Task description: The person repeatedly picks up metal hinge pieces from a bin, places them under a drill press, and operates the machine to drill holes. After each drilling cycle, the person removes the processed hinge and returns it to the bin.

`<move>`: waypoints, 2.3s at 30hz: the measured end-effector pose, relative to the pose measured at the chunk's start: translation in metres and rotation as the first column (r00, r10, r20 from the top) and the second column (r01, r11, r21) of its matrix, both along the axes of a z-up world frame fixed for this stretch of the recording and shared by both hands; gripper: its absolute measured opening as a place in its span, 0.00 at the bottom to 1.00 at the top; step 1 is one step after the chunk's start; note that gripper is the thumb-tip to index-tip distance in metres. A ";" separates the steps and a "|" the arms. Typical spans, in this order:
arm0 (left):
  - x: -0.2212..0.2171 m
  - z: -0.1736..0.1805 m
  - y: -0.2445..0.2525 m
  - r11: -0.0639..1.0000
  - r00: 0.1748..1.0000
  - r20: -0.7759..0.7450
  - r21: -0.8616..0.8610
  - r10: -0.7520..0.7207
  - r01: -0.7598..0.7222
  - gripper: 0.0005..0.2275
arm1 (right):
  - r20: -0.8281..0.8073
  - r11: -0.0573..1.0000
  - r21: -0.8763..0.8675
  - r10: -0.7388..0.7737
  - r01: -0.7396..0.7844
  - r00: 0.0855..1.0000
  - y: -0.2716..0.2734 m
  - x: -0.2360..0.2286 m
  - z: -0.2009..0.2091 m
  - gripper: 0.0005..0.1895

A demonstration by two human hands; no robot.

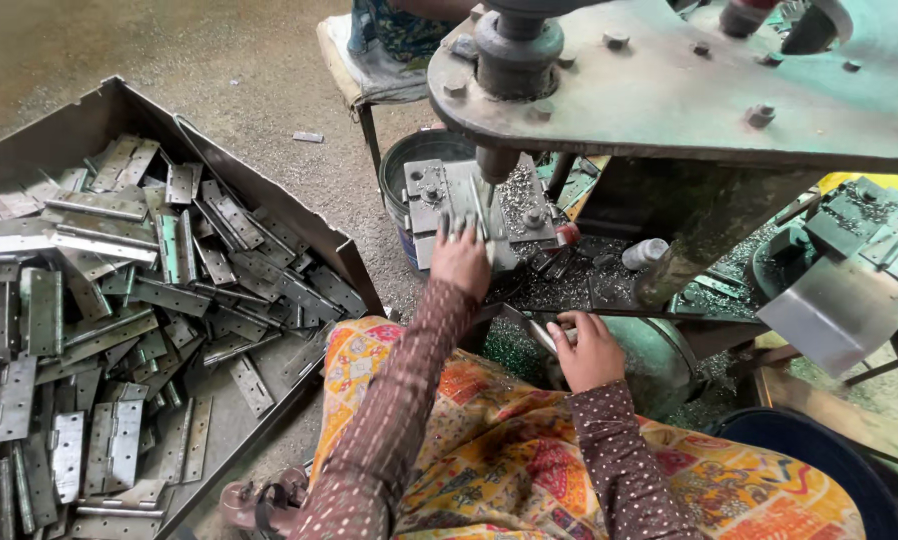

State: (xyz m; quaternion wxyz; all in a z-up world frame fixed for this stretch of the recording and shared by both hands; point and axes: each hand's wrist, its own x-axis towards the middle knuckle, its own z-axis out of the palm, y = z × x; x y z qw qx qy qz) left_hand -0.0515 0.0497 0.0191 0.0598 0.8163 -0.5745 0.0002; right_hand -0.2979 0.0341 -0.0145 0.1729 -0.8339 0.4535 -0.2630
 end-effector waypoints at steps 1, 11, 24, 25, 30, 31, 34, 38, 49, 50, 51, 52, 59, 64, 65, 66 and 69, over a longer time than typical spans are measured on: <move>-0.016 -0.003 0.015 1.000 1.000 -0.025 0.029 0.009 -0.008 0.10 | 0.027 1.000 -0.011 -0.001 0.002 1.000 0.001 0.002 0.006 0.14; -0.041 -0.020 0.053 0.849 0.976 0.188 -0.495 -0.107 0.188 0.07 | 0.132 0.983 -0.174 0.080 -0.057 0.988 0.001 -0.001 0.008 0.14; 0.023 -0.040 -0.010 0.958 0.943 0.322 -0.285 0.085 0.011 0.15 | 0.084 0.997 -0.054 0.062 -0.058 0.995 0.001 0.000 0.008 0.15; 0.026 -0.039 -0.007 0.952 0.972 0.178 -0.292 0.150 -0.093 0.16 | 0.081 0.996 -0.066 0.065 -0.059 0.995 0.000 0.001 0.009 0.15; 0.027 -0.024 0.033 0.938 0.932 0.124 -0.102 0.342 -0.331 0.20 | 0.054 0.997 -0.054 0.060 -0.057 0.997 0.004 -0.003 0.003 0.16; 0.022 -0.021 0.038 0.951 0.944 0.125 -0.066 0.307 -0.301 0.19 | 0.034 0.994 -0.082 0.075 -0.072 0.997 0.002 -0.002 0.005 0.16; -0.003 -0.019 0.040 0.976 0.975 0.110 -0.127 0.192 -0.178 0.18 | -0.030 0.988 -0.112 0.108 -0.110 0.994 -0.001 0.001 0.010 0.17; -0.023 -0.026 0.022 0.967 0.985 0.135 -0.247 0.103 -0.067 0.22 | -0.093 0.993 -0.035 0.106 -0.110 0.990 0.004 0.002 0.010 0.19; -0.037 -0.005 0.043 0.939 0.999 0.025 -0.344 0.032 -0.021 0.21 | -0.281 0.980 -0.044 0.175 -0.195 0.944 -0.006 0.002 -0.004 0.20; -0.038 -0.006 0.045 0.946 0.999 0.011 -0.322 0.038 -0.032 0.21 | -0.307 0.981 -0.025 0.174 -0.191 0.936 -0.008 0.002 -0.005 0.19; -0.040 -0.007 0.045 0.955 0.999 -0.006 -0.294 0.043 -0.043 0.22 | -0.336 0.983 -0.001 0.175 -0.186 0.926 -0.007 0.001 -0.006 0.18; -0.040 -0.009 0.044 0.969 0.998 -0.011 -0.241 0.054 -0.055 0.21 | -0.384 0.980 0.004 0.184 -0.197 0.905 -0.007 0.001 -0.007 0.19; -0.022 -0.009 0.007 0.988 0.995 0.008 -0.122 0.102 -0.100 0.18 | -0.698 0.940 0.338 0.278 -0.039 0.660 -0.015 0.017 0.006 0.21; -0.029 -0.007 0.018 0.986 0.994 -0.009 -0.127 0.106 -0.107 0.21 | -0.676 0.918 0.395 0.262 0.039 0.689 -0.017 0.015 -0.012 0.21; -0.029 -0.006 0.020 0.989 0.994 -0.023 -0.103 0.109 -0.111 0.19 | -0.675 0.905 0.420 0.256 0.075 0.692 -0.014 0.012 -0.023 0.21; -0.029 -0.006 0.022 0.990 0.993 -0.037 -0.079 0.112 -0.114 0.18 | -0.675 0.889 0.444 0.250 0.112 0.695 -0.011 0.008 -0.035 0.22; -0.022 -0.001 0.017 0.990 0.991 -0.055 -0.062 0.123 -0.127 0.16 | -0.671 0.944 0.329 0.217 0.023 0.710 -0.008 0.000 -0.074 0.22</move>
